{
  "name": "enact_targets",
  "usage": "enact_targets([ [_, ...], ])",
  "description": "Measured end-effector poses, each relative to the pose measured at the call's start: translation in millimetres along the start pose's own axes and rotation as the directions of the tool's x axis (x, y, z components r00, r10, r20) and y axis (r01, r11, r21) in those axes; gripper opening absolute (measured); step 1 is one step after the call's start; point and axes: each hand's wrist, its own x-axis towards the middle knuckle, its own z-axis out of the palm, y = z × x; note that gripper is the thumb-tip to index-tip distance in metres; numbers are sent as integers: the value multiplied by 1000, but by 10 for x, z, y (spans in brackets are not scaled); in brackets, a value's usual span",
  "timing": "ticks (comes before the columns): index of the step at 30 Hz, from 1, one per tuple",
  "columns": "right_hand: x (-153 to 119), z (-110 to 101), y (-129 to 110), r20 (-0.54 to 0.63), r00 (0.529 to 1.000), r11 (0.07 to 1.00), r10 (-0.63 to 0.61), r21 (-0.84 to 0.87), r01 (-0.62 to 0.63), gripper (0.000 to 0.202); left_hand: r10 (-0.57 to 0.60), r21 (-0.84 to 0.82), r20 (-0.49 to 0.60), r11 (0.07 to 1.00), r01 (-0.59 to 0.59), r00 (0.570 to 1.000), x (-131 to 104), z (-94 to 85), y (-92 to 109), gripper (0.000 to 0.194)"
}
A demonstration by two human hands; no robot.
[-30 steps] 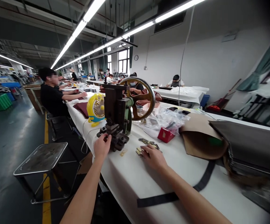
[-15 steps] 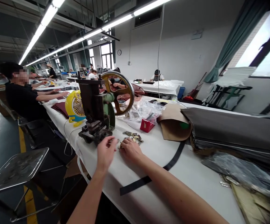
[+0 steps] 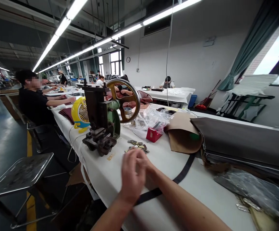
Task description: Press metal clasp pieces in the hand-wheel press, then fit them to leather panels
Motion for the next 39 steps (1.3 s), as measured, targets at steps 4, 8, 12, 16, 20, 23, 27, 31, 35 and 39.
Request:
enact_targets([
  [4, 84, 72, -79, 78, 995, 933, 67, 349, -90, 32, -380, 60, -54, 922, 383, 923, 5, -494, -643, 53],
  [8, 85, 185, -109, 117, 992, 924, 40, 374, -82, 35, -398, -21, 174, 913, 408, 901, 103, -636, -807, 44],
  [12, 28, 238, -115, 81, 996, 961, 28, 272, -49, 37, -307, -7, 205, 949, 315, 929, 164, -672, -786, 31],
  [16, 0, 270, -189, 15, 999, 964, 39, 264, -42, 37, -405, -108, 221, 894, 435, 887, 145, -700, -833, 34],
  [20, 0, 286, -271, 38, 998, 966, 46, 253, -54, 40, -396, -112, 262, 893, 435, 880, 121, -762, -856, 36],
  [23, -5, 292, -293, 74, 994, 975, 75, 202, -89, 40, -317, 31, 291, 946, 322, 903, 139, -818, -783, 33],
  [27, -25, 313, -268, 96, 993, 974, 73, 205, -92, 38, -172, 113, 404, 984, 138, 898, 189, -888, -702, 31],
  [31, -25, 307, -199, 61, 996, 996, 65, 55, -69, 35, -129, 186, 207, 978, 90, 970, 282, -1075, -849, 25],
  [35, -15, 286, -151, 106, 992, 997, 72, -48, -67, 30, 45, 386, -123, 923, 6, 991, 480, -1366, -1230, 31],
  [39, -10, 289, -153, 159, 983, 990, 97, -118, -78, 29, 152, 509, -158, 859, -51, 976, 685, -1534, -1625, 34],
])
